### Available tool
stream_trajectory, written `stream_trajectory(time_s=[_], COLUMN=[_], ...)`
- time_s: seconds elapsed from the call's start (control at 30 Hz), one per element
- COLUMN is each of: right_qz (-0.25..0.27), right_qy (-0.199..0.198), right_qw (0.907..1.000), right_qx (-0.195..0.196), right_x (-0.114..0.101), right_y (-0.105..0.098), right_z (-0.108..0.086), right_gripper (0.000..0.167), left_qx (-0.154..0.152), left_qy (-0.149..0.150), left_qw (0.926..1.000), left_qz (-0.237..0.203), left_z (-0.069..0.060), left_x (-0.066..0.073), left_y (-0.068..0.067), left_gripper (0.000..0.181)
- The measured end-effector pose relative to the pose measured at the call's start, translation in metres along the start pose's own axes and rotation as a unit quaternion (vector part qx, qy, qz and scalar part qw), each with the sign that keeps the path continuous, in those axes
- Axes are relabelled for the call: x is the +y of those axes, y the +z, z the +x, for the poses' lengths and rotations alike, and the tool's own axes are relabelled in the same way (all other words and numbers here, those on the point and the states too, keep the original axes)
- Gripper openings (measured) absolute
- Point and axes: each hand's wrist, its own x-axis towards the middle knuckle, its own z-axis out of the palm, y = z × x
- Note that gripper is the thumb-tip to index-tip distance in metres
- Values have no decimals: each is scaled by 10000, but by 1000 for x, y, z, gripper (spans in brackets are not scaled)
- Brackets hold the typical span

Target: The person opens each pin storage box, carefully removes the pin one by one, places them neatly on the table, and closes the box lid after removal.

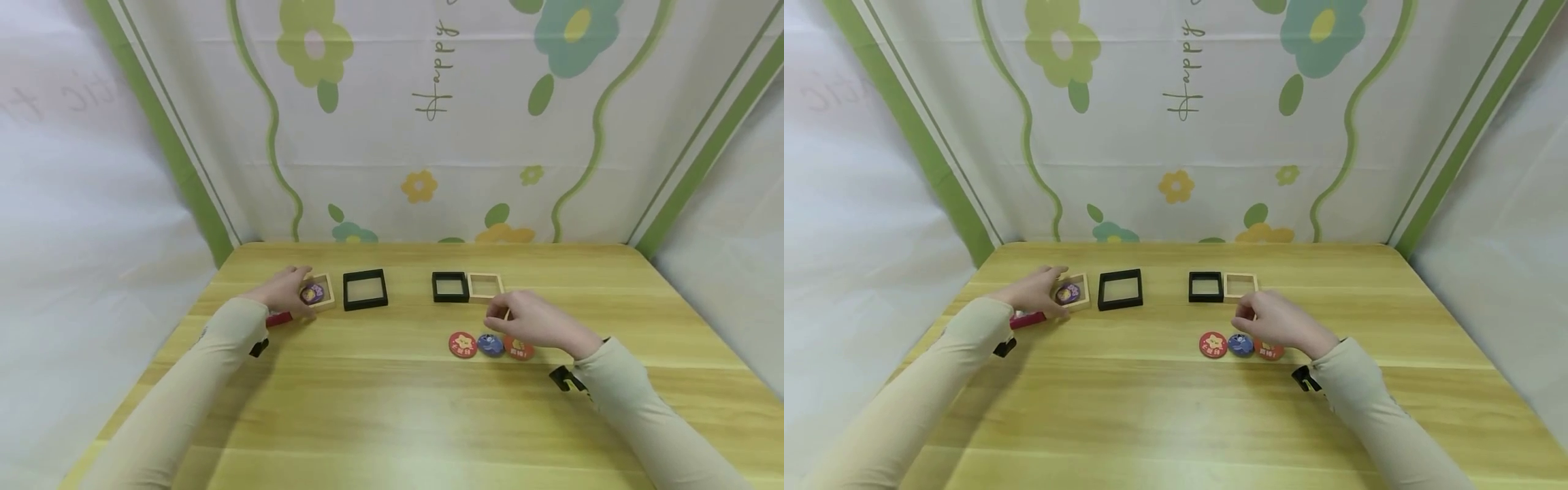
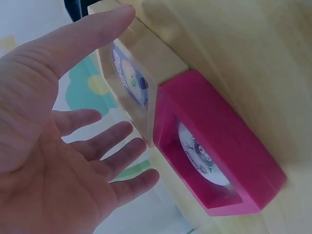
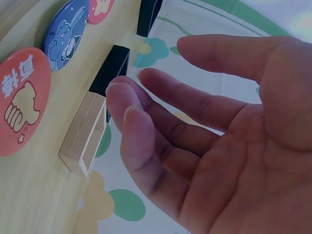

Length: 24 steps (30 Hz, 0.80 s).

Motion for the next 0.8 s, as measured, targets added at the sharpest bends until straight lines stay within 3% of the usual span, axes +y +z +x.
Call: stream_trajectory(time_s=[0.13, 0.5, 0.63, 0.8], right_qz=[18, -11, 0, 7], right_qy=[21, -2, -12, 31], right_qw=[10000, 10000, 10000, 10000], right_qx=[29, 24, 13, -17], right_x=[2, 0, 0, 0], right_y=[3, 1, 1, 2], right_z=[-1, 1, 1, 0], right_gripper=[16, 16, 16, 16], left_qx=[-53, -96, 119, 595], left_qy=[-51, -156, -71, 10], left_qw=[10000, 9998, 9999, 9981], left_qz=[-5, -107, 84, 150], left_z=[4, 12, 8, -5], left_x=[-1, -12, -16, -14], left_y=[2, 4, 4, -4], left_gripper=[102, 104, 100, 96])
